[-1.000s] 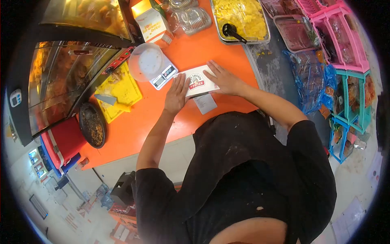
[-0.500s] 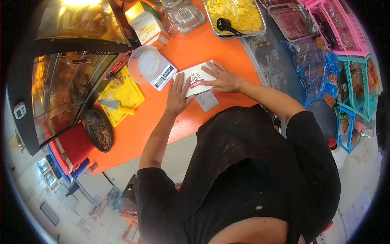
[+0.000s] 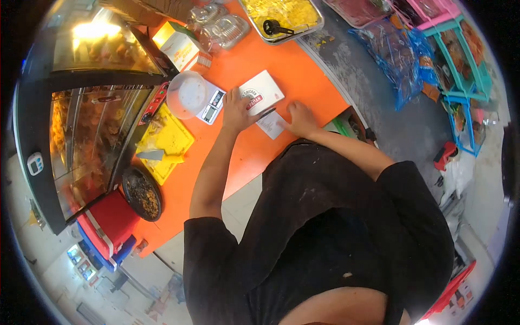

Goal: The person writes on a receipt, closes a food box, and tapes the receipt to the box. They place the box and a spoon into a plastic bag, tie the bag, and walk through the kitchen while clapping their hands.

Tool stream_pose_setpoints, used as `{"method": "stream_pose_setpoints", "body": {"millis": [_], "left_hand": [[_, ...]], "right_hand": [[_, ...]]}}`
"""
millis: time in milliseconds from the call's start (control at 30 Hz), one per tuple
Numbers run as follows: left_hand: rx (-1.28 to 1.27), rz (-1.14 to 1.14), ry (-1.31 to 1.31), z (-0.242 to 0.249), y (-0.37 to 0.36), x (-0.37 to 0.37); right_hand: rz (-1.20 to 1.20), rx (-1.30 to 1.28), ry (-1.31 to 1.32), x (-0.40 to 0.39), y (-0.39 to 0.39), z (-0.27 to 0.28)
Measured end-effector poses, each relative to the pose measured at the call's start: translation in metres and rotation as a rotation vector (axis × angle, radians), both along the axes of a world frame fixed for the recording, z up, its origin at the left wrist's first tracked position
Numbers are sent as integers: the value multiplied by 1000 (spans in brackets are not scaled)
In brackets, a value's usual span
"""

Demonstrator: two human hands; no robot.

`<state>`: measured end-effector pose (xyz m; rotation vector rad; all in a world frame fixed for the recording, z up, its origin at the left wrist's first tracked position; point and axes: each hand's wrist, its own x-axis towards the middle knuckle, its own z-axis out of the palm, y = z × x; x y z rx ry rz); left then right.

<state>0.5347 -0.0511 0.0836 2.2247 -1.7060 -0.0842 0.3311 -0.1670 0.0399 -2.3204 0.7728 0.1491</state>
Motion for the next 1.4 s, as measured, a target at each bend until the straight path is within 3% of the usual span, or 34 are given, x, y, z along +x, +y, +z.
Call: {"method": "stream_pose_setpoints", "body": {"millis": [133, 333, 367, 400, 467, 500, 633, 733, 833, 900, 933, 1000, 1067, 1167, 1233, 1400], "left_hand": [[-9, 40, 74, 12, 0, 9], [-189, 48, -19, 64, 20, 15], [-158, 96, 19, 75, 26, 9], [-162, 79, 21, 73, 34, 5], [-320, 118, -67, 67, 51, -2], [-218, 183, 97, 74, 59, -12], [-170, 221, 82, 68, 98, -39], [-110, 273, 247, 63, 119, -64], [-242, 159, -48, 59, 123, -93], [-292, 97, -62, 64, 113, -115], [-186, 96, 81, 68, 103, -128], [-80, 36, 247, 67, 69, -162], [-188, -169, 92, 67, 35, -199], [-112, -390, 167, 67, -35, -267], [-120, -551, 154, 66, -88, -322], [-96, -1032, 119, 52, -207, -487]], "right_hand": [[-12, -135, -108, -1, 23, -12], [-247, -50, 83, 16, 32, -26], [-317, -158, 51, 13, 37, -18], [-385, -270, 16, 11, 38, -11], [-401, -232, 21, 9, 36, -24], [-405, -189, 25, 8, 32, -28], [-504, -46, 21, 3, 16, -27], [-704, -67, -186, -13, 1, 6], [-753, -232, -317, -35, -12, 31], [-946, -95, -514, -71, -20, 34], [-989, -134, -501, -98, -25, 36], [-1033, 62, -592, -158, -38, 44], [-1176, 47, -647, -228, -51, 50], [-1394, 73, -799, -338, -57, 52], [-1587, 317, -1003, -412, -57, 59], [-1623, 428, -1155, -543, -53, 79]]}}
